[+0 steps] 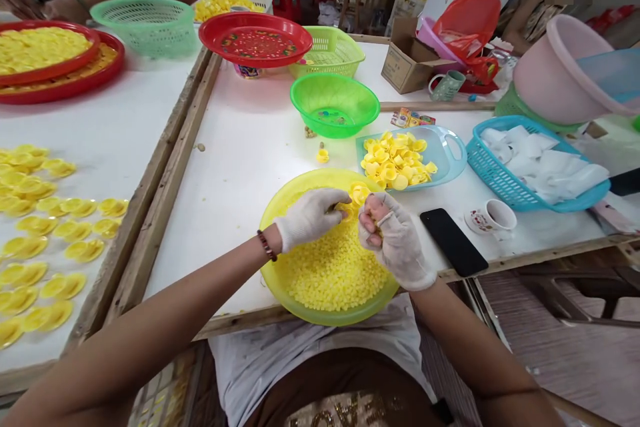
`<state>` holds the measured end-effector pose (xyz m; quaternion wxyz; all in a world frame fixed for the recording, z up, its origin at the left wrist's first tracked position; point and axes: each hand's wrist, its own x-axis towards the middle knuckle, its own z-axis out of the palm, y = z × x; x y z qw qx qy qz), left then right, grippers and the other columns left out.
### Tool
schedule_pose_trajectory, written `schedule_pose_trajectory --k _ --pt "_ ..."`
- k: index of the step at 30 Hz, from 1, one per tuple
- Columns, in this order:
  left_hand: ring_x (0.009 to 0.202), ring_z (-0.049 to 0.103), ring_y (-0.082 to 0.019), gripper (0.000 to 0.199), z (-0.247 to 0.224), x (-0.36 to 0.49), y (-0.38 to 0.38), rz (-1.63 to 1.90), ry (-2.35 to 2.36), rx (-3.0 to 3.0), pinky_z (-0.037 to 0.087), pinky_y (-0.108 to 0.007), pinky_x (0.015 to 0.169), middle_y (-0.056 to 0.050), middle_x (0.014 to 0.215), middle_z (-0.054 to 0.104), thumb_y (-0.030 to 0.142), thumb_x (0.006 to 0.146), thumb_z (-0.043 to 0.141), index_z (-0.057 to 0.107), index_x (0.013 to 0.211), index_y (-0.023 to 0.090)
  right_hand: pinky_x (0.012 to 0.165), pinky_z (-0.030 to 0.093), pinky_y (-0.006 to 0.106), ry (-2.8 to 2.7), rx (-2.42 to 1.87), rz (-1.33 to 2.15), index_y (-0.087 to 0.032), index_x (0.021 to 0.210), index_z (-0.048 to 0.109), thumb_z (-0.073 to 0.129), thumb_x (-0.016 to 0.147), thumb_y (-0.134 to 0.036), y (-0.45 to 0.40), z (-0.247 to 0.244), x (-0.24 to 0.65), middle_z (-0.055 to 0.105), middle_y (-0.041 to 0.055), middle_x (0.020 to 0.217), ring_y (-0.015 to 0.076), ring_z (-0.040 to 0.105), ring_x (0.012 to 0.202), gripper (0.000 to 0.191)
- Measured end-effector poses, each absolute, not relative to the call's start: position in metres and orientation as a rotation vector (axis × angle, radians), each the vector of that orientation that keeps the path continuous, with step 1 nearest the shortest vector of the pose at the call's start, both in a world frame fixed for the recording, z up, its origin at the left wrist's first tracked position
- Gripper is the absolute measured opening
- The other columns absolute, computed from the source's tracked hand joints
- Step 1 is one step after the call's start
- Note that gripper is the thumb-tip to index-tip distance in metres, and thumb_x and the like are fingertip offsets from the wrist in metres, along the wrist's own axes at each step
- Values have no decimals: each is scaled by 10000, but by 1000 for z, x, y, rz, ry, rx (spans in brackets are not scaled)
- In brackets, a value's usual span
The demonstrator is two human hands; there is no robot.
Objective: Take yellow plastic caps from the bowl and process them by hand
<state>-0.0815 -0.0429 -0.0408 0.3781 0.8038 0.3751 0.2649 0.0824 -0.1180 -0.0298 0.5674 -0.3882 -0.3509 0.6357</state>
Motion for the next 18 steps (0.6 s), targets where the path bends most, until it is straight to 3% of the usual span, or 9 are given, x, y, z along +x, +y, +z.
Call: schedule_pose_trajectory --k 5,12,18 --pt "675 581 -125 266 -41 -104 -59 562 876 1632 477 -228 587 -40 784 674 381 870 675 741 947 136 443 249 191 -820 -768 1354 -223 803 448 665 921 -444 -103 -14 72 457 -80 655 34 350 458 331" --pt "675 559 -104 234 -47 -111 -81 634 840 1317 505 -222 658 -21 740 637 325 748 806 717 812 119 457 353 195 -876 -714 1296 -231 813 436 617 951 -470 -88 -15 43 459 -66 697 54 427 506 330" --pt "645 620 -115 395 -42 -119 -86 699 936 1116 551 -236 648 -14 748 679 372 677 886 734 951 133 431 266 187 -873 -769 1344 -231 812 438 641 936 -456 -92 -17 57 420 -79 685 35 334 464 327"
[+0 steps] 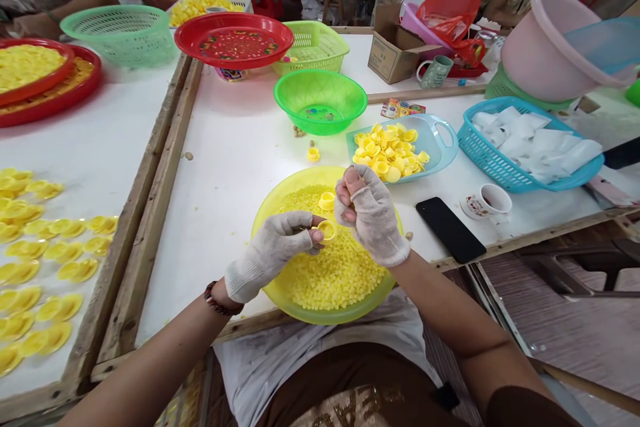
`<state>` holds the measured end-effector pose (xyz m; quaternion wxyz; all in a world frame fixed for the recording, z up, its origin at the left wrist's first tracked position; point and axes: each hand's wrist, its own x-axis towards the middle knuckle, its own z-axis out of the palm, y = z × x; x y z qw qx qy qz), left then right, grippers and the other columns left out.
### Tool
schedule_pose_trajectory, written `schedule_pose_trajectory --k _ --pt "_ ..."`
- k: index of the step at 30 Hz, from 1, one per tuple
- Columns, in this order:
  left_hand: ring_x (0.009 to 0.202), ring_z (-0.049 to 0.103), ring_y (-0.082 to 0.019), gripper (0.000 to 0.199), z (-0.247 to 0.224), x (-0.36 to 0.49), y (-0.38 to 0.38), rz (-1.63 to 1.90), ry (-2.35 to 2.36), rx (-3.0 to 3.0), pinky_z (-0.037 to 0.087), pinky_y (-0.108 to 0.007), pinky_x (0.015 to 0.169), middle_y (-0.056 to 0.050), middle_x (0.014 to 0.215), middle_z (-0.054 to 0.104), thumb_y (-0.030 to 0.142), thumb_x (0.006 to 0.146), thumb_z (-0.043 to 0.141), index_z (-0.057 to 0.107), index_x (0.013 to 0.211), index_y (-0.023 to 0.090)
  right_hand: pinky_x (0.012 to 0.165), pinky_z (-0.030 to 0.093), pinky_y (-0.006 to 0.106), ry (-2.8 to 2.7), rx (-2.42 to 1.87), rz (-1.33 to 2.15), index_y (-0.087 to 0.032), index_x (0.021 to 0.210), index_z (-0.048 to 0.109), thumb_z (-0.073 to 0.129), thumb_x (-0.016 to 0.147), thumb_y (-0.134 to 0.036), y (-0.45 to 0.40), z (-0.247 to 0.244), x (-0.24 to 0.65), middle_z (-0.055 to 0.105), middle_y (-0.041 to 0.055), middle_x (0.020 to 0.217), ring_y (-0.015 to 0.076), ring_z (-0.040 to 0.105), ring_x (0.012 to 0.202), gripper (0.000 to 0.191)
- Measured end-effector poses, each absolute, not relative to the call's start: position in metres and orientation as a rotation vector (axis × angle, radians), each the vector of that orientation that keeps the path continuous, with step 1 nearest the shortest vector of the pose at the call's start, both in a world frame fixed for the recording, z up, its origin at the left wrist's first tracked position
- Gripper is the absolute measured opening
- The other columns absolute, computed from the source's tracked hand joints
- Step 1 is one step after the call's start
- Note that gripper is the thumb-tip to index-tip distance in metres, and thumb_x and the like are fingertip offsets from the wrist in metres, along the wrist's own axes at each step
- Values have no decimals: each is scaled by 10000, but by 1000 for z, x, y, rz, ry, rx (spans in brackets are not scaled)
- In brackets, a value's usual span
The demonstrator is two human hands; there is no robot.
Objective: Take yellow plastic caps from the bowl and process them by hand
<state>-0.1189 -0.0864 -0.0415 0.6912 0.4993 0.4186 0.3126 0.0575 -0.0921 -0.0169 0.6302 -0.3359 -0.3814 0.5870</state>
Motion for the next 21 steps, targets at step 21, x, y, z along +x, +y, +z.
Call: schedule_pose_trajectory --k 21 --pt "675 664 -138 348 -25 -148 -100 720 1096 1285 580 -261 662 -58 865 724 432 819 749 710 986 130 674 446 266 -1616 -1168 969 -222 874 686 594 974 -366 -120 -33 78 626 0 793 138 550 726 198"
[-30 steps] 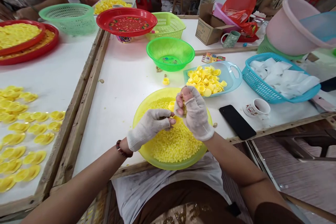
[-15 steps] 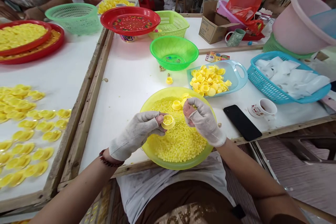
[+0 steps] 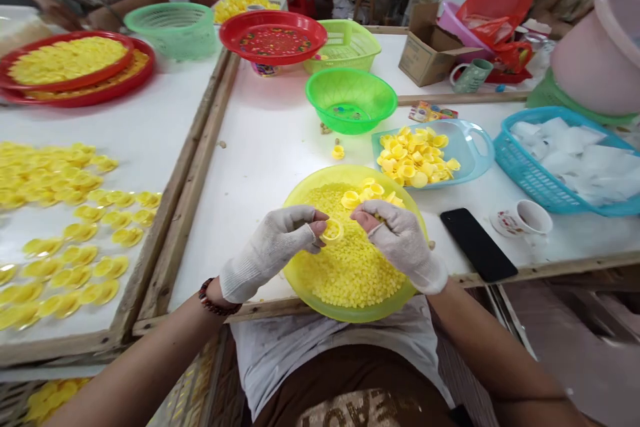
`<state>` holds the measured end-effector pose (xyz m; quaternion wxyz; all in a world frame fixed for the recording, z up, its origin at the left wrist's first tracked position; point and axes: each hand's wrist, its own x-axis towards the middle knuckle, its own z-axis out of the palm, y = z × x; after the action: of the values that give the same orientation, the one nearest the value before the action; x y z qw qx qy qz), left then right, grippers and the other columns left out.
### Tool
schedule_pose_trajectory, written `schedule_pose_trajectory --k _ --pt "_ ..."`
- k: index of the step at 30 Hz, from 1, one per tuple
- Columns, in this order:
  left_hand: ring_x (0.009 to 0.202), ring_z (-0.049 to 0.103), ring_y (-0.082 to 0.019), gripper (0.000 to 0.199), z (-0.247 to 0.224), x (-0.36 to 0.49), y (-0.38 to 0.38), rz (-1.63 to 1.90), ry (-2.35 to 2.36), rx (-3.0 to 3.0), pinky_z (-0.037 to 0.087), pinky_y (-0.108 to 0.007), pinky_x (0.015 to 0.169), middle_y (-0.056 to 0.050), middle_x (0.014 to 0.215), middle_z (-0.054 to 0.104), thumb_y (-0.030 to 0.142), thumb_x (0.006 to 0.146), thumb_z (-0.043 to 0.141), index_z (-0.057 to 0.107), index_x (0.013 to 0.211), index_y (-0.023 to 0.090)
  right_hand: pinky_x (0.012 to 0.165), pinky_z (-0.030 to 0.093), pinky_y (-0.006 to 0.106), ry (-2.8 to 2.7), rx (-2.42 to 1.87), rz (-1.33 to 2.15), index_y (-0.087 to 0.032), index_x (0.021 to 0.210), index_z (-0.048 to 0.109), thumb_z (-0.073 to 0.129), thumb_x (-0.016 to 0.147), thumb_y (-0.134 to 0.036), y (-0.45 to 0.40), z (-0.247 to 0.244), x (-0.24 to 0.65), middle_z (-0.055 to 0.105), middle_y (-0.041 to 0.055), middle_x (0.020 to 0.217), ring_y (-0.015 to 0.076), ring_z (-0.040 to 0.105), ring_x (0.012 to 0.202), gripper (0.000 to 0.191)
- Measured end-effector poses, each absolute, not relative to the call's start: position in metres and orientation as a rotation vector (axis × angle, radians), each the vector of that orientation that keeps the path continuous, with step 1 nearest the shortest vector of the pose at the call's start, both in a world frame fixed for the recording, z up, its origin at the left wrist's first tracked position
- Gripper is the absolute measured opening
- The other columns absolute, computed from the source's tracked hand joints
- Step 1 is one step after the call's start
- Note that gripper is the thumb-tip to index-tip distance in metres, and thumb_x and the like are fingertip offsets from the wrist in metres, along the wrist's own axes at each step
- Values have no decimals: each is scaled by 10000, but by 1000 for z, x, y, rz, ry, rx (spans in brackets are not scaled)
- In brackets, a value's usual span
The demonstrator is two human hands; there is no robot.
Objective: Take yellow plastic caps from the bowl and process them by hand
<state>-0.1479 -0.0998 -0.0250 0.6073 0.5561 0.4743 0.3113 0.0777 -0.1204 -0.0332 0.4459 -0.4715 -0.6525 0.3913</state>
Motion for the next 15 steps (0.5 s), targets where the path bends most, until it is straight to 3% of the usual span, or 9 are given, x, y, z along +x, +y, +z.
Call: schedule_pose_trajectory --k 5,9,12,15 --pt "747 699 -165 293 -21 -207 -76 897 1313 1270 604 -315 735 -76 877 719 382 833 700 643 938 114 665 443 287 -1728 -1239 935 -231 891 686 602 970 -380 -122 -47 82 614 7 768 155 538 710 188" --pt "684 644 -122 197 -19 -298 -35 987 2008 1439 543 -253 682 -24 782 700 269 852 604 666 944 106 631 437 287 -1764 -1269 921 -234 888 691 596 969 -402 -122 -54 79 623 9 765 155 535 685 210" --pt "679 559 -94 167 -18 -365 -11 933 2340 1513 445 -207 685 45 597 580 236 850 560 642 798 99 609 438 287 -1760 -1272 953 -236 900 693 589 969 -417 -123 -57 75 629 14 775 158 537 681 220" --pt "712 523 -63 269 -20 -407 4 866 2352 1618 380 -185 748 71 501 419 212 883 455 531 644 112 617 446 294 -1774 -1250 986 -229 889 686 586 968 -419 -122 -60 72 632 21 789 164 544 695 229"
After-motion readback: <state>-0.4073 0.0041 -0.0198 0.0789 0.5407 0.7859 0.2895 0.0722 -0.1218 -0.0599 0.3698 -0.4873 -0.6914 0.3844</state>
